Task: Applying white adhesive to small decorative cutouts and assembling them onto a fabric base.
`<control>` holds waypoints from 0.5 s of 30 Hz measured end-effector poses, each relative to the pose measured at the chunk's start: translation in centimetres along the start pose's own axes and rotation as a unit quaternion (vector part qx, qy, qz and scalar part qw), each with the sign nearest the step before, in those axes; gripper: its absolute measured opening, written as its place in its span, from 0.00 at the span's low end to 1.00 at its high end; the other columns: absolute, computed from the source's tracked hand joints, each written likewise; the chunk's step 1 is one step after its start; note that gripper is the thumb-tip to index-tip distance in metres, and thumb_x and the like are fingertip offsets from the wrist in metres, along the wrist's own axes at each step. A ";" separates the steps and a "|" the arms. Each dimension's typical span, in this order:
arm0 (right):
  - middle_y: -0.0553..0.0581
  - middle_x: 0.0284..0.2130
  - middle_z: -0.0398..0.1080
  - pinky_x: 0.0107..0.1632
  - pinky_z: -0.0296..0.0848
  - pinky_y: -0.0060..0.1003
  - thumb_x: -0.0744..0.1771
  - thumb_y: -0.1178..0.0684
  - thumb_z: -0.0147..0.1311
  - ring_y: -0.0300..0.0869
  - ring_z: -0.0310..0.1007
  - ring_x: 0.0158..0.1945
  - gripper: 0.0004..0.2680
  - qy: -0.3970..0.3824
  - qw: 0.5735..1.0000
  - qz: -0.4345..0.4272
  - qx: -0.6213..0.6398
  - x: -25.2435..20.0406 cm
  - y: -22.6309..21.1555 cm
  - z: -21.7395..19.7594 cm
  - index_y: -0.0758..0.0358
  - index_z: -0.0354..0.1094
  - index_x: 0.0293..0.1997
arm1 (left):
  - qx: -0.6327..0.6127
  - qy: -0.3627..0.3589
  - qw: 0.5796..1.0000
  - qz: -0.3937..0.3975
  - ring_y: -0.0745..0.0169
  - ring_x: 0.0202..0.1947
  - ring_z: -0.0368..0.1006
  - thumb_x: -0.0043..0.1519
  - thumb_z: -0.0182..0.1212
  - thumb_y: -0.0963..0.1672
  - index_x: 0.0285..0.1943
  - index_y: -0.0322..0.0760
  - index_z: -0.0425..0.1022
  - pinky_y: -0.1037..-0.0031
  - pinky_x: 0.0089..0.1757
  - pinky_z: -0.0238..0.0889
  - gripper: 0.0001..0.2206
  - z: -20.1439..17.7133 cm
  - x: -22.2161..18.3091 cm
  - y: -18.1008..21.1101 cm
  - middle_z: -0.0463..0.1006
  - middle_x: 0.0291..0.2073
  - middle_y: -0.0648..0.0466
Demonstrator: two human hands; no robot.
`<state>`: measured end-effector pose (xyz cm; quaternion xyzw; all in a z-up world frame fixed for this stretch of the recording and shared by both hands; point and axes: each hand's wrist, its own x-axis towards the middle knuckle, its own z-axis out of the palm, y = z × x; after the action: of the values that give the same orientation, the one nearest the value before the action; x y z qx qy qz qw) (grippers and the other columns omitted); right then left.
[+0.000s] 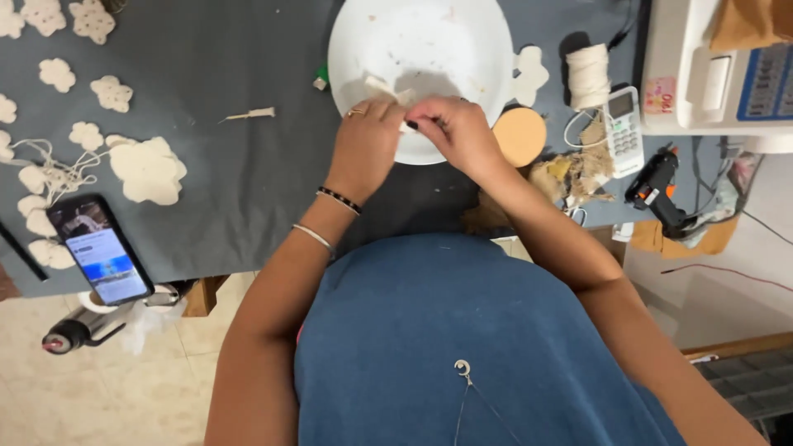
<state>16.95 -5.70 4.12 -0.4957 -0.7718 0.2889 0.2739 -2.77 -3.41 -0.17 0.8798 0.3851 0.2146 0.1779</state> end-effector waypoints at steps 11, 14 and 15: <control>0.48 0.50 0.76 0.51 0.56 0.46 0.62 0.52 0.73 0.47 0.74 0.50 0.14 0.017 0.976 -0.018 -0.214 -1.7 4.0 3.2 0.47 0.77 0.51 | 0.054 -0.001 0.998 -0.020 0.48 0.24 0.65 0.58 0.55 0.36 0.31 0.39 0.67 0.60 0.28 0.59 0.07 1.5 1.4 -2.1 0.65 0.21 0.52; 0.52 0.43 0.80 0.45 0.64 0.47 0.67 0.56 0.60 0.49 0.79 0.41 0.09 0.051 0.980 0.052 -0.184 -0.8 4.4 1.8 0.52 0.74 0.52 | 0.030 -0.075 0.997 0.002 0.41 0.28 0.73 0.58 0.72 0.46 0.59 0.35 0.73 0.55 0.30 0.66 0.22 -0.3 0.9 -0.7 0.79 0.29 0.47; 0.52 0.43 0.80 0.45 0.64 0.47 0.67 0.56 0.60 0.49 0.79 0.41 0.09 0.053 0.980 0.052 -0.185 -1.1 3.9 2.3 0.52 0.74 0.52 | 0.031 -0.074 0.997 0.004 0.41 0.28 0.73 0.58 0.72 0.46 0.59 0.35 0.73 0.55 0.30 0.66 0.22 0.2 0.5 -0.8 0.79 0.29 0.47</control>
<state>18.11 -5.83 -0.35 -0.5920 -0.7693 0.1287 0.2026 -2.78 -2.54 -0.59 0.8999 0.3738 0.1374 0.1779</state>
